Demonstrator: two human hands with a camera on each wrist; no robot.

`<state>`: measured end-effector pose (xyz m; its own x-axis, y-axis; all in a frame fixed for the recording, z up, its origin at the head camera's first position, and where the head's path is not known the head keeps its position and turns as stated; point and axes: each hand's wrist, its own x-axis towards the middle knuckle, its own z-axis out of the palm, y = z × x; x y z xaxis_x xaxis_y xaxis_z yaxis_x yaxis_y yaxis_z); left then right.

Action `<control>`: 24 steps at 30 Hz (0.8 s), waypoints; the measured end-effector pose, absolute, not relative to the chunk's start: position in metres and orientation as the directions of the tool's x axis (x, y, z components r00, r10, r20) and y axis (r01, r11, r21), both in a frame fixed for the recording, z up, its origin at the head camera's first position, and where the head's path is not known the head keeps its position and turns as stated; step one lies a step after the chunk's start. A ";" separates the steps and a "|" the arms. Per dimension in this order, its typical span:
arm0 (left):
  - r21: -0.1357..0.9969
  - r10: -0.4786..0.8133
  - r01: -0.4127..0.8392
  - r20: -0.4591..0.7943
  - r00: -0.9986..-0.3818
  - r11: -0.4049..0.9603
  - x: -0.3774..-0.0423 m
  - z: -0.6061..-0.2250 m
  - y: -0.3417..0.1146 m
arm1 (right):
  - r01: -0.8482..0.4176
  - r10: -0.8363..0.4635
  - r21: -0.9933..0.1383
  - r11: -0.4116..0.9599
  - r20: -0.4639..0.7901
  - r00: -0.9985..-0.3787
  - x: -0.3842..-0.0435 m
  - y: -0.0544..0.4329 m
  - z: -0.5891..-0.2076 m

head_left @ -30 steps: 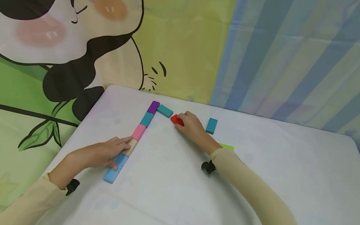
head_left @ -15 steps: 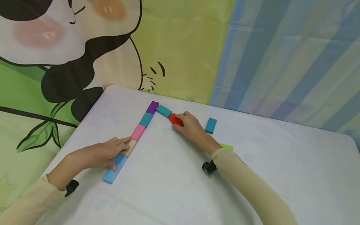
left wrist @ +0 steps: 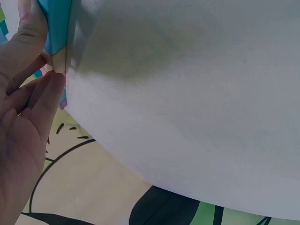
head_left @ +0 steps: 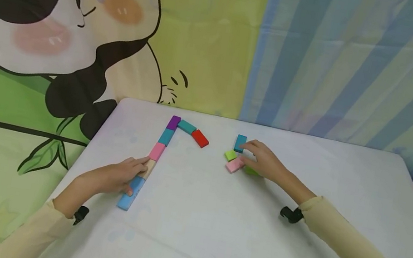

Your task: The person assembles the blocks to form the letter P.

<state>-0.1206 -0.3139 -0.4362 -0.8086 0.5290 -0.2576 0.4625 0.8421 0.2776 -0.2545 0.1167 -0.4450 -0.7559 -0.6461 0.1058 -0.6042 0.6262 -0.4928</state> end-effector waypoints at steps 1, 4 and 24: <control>0.273 0.529 0.464 -0.258 -0.809 0.843 -0.121 -0.436 -0.314 | -0.608 -0.646 -0.476 0.635 0.104 -0.756 -0.250 0.126 -0.446; 0.275 0.523 0.457 -0.267 -0.809 0.846 -0.120 -0.434 -0.314 | -0.619 -0.651 -0.423 0.662 0.084 -0.754 -0.240 0.147 -0.454; 0.270 0.515 0.450 -0.268 -0.814 0.851 -0.119 -0.436 -0.313 | -0.643 -0.712 -0.401 0.652 -0.035 -0.701 -0.220 0.167 -0.460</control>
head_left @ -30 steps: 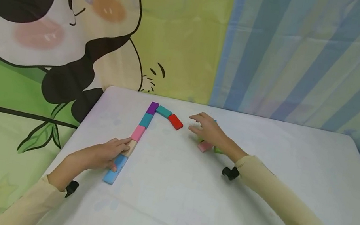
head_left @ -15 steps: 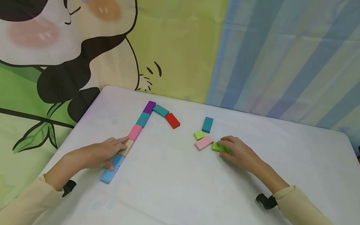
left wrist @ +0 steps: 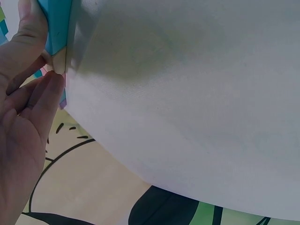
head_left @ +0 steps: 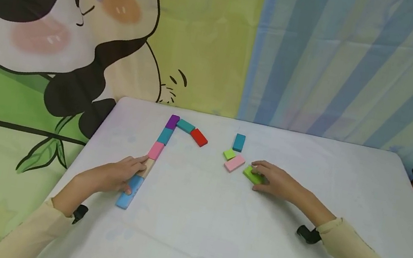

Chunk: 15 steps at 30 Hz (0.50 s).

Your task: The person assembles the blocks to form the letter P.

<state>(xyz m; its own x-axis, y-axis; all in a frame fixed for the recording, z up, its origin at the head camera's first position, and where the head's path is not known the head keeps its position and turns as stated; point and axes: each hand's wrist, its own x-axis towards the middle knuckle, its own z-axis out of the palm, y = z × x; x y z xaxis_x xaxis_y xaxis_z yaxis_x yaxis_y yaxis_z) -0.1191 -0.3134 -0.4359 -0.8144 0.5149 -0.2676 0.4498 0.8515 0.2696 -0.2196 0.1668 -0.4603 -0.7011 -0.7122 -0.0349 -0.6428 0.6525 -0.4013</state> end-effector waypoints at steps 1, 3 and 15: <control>0.271 0.512 0.446 -0.270 -0.815 0.853 -0.119 -0.435 -0.313 | -0.647 -0.720 -0.400 0.649 -0.049 -0.692 -0.219 0.167 -0.459; 0.274 0.507 0.439 -0.277 -0.816 0.856 -0.119 -0.435 -0.313 | -0.644 -0.727 -0.400 0.652 -0.089 -0.681 -0.219 0.167 -0.456; 0.275 0.521 0.454 -0.265 -0.812 0.847 -0.118 -0.434 -0.312 | -0.702 -0.802 -0.418 0.577 -0.126 -0.585 -0.230 0.172 -0.455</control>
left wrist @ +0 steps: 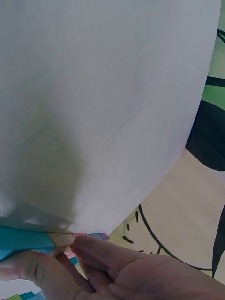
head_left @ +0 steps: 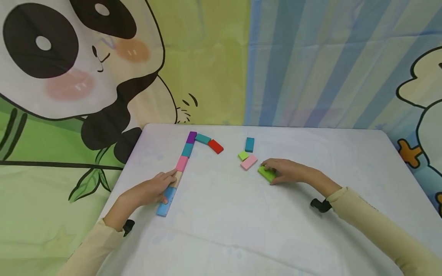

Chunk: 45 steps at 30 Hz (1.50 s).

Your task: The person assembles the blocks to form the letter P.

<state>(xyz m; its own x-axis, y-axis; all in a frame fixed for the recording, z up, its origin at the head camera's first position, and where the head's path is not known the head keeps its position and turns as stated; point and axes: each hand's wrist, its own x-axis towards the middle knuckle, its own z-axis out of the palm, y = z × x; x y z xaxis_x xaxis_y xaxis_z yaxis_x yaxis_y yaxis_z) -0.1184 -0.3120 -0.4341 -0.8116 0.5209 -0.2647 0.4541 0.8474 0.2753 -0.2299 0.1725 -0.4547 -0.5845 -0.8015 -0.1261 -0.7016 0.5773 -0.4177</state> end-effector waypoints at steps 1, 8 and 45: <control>0.276 0.521 0.453 -0.267 -0.811 0.847 -0.118 -0.434 -0.312 | -0.704 -0.802 -0.431 0.565 -0.088 -0.591 -0.230 0.172 -0.455; 0.260 0.524 0.462 -0.277 -0.806 0.848 -0.119 -0.435 -0.313 | -0.721 -0.751 -0.497 0.484 0.187 -0.633 -0.231 0.138 -0.456; 0.265 0.526 0.464 -0.260 -0.810 0.845 -0.120 -0.437 -0.314 | -0.603 -0.712 -0.562 0.566 0.036 -0.701 -0.256 0.026 -0.471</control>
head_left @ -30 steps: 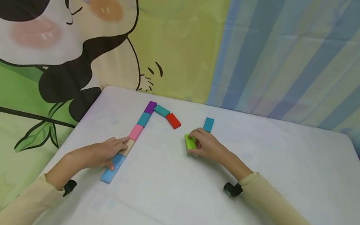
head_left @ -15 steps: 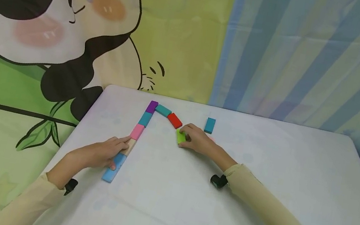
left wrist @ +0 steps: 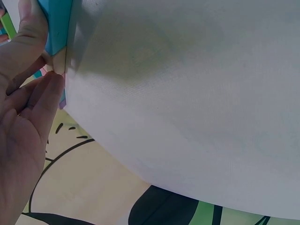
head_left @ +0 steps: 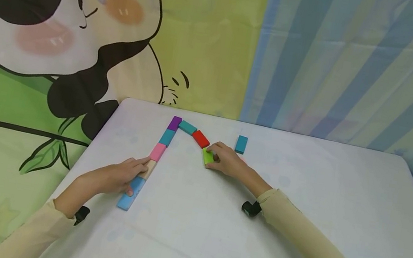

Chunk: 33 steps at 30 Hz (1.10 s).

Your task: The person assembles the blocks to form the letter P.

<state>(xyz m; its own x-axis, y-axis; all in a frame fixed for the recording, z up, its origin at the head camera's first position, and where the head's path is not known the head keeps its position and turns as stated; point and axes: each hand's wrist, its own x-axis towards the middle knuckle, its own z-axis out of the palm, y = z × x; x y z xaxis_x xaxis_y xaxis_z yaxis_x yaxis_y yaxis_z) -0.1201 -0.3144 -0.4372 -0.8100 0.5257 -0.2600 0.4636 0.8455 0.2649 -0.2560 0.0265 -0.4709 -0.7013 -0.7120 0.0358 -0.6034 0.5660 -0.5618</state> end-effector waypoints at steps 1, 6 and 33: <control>0.267 0.523 0.460 -0.263 -0.811 0.847 -0.120 -0.437 -0.314 | -0.604 -0.711 -0.560 0.567 0.039 -0.703 -0.256 0.027 -0.471; 0.268 0.516 0.452 -0.269 -0.813 0.851 -0.120 -0.438 -0.314 | -0.597 -0.703 -0.557 0.577 0.034 -0.711 -0.257 0.026 -0.472; 0.269 0.495 0.427 -0.292 -0.818 0.864 -0.120 -0.438 -0.312 | -0.577 -0.672 -0.497 0.648 -0.017 -0.740 -0.249 0.038 -0.459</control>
<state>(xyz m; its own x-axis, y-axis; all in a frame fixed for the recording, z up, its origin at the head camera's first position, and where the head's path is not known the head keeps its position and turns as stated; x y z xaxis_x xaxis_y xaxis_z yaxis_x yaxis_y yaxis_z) -0.1200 -0.3123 -0.4376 -0.8184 0.4952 -0.2916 0.4267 0.8635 0.2687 -0.2487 0.0383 -0.4587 -0.7402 -0.6722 -0.0174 -0.5771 0.6483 -0.4967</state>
